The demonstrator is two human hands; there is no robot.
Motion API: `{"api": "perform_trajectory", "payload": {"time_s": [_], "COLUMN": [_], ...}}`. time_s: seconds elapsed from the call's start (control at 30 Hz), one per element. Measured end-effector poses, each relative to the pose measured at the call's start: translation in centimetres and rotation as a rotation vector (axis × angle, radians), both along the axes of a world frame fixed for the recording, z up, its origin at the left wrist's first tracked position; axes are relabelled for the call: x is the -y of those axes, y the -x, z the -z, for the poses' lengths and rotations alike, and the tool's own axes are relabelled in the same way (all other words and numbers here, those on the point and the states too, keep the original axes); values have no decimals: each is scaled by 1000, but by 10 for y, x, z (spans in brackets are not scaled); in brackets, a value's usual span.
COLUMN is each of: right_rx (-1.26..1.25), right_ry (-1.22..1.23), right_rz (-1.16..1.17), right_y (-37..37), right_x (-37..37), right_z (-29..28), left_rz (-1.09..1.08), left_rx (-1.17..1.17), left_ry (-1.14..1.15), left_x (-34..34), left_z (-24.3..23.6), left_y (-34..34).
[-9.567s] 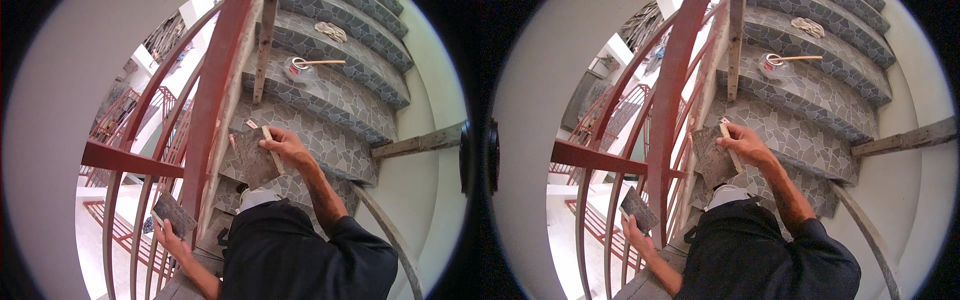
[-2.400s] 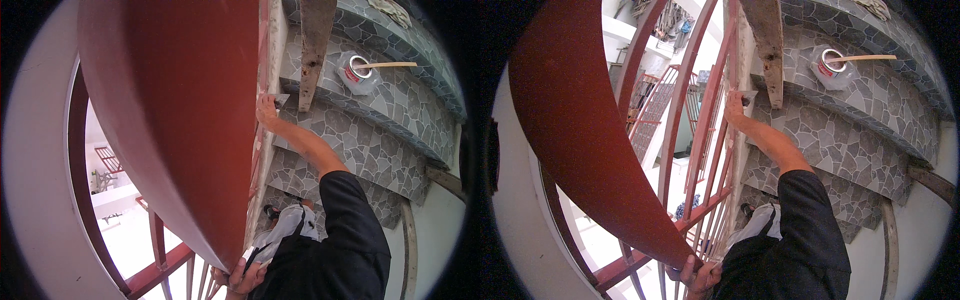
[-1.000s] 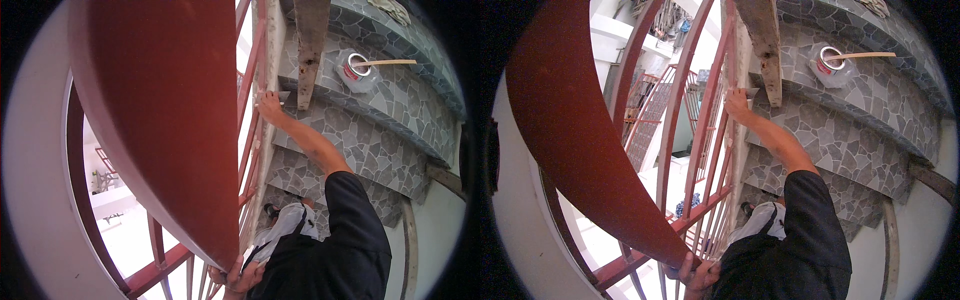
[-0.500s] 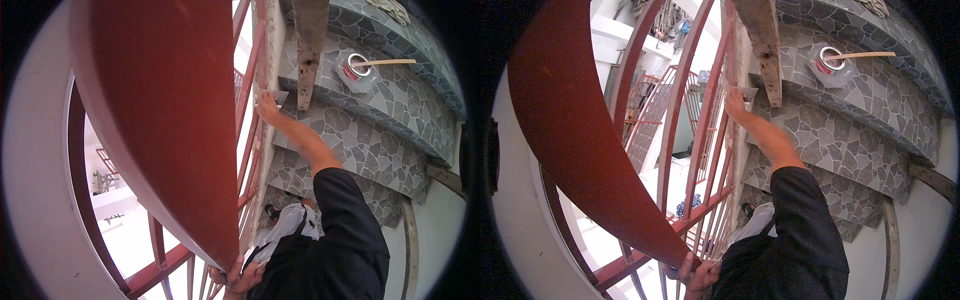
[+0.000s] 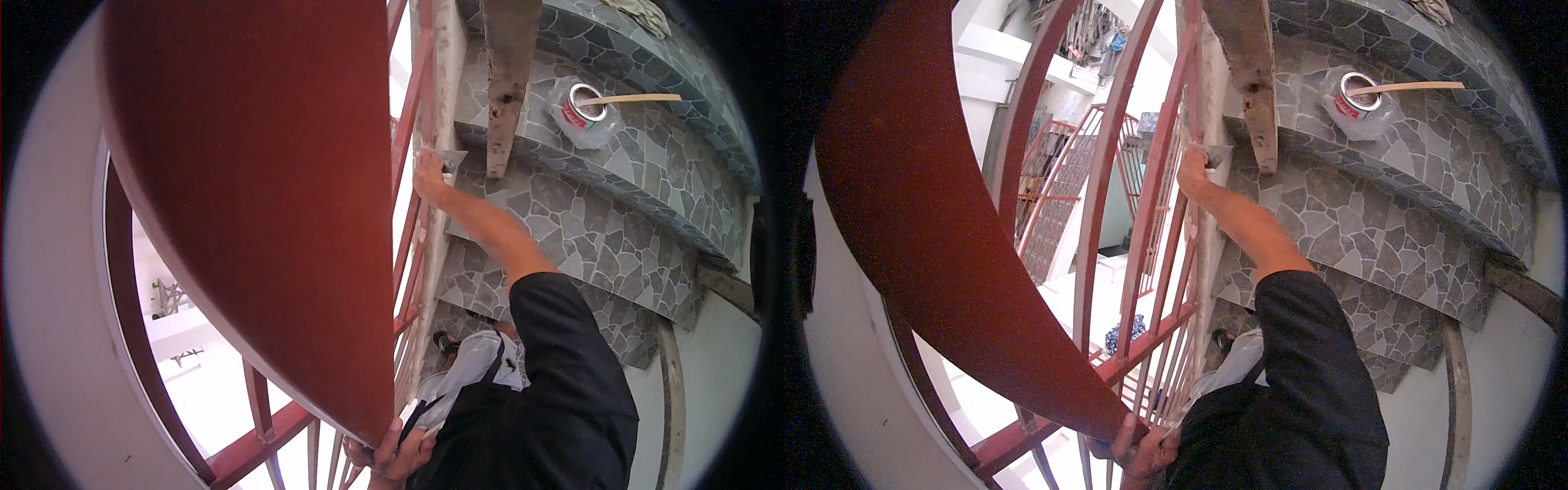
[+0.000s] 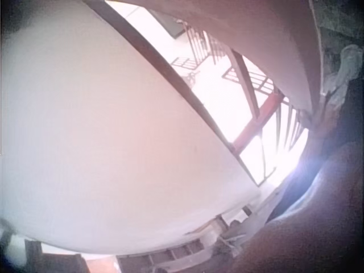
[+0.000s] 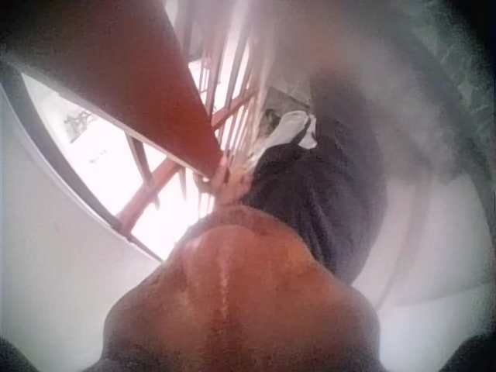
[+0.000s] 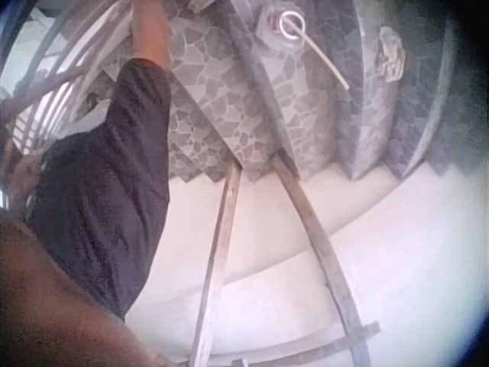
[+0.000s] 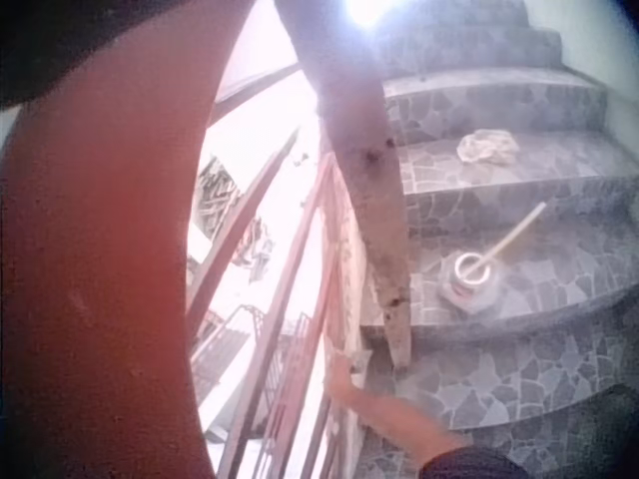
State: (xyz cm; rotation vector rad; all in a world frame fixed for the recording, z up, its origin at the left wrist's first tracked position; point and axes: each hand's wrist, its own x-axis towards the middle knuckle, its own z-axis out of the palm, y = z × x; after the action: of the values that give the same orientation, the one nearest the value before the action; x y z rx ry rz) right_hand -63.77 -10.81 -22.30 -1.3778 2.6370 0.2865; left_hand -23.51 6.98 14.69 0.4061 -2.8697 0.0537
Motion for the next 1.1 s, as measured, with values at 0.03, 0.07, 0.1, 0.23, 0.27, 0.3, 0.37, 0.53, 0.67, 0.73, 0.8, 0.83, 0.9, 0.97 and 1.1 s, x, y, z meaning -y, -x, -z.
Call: {"api": "perform_trajectory", "payload": {"time_s": [0.03,0.07,0.1,0.23,0.27,0.3,0.37,0.53,0.67,0.73,0.8,0.83,0.9,0.97,1.1], "right_rx": [87,174,173,-106,-133,-160,-148,-58,46,135,83,30,-33,-88,169], "right_ry": [-52,-102,-103,-87,-25,35,-11,-28,6,-118,-108,-96,-18,46,-116], "right_rz": [48,99,96,41,45,49,65,83,186,26,36,58,167,225,60], "right_y": [13,23,20,0,-5,-10,-14,-3,19,-3,-6,-5,3,22,2], "right_x": [4,5,10,6,-5,-13,-5,15,-5,6,16,17,7,-17,-1], "right_z": [-2,-3,-10,-17,-9,-7,-9,-15,16,-5,-23,-26,-18,10,-17], "left_rz": [22,42,23,-11,-9,3,12,-14,33,-38,-57,-59,-53,-31,-64], "left_rx": [-18,-31,-31,-15,-12,-27,-41,-62,-138,-8,-81,-115,-126,-68,9], "left_ry": [-1,-2,16,30,31,17,4,-3,-28,57,47,43,22,-12,6], "left_x": [1,1,0,0,1,1,2,2,8,-1,-2,-3,-4,-5,-7], "left_z": [1,1,2,2,2,5,7,7,17,8,18,18,19,13,5], "left_y": [4,6,4,-2,-3,-3,-5,-9,-15,-16,-20,-23,-21,-14,-13]}}
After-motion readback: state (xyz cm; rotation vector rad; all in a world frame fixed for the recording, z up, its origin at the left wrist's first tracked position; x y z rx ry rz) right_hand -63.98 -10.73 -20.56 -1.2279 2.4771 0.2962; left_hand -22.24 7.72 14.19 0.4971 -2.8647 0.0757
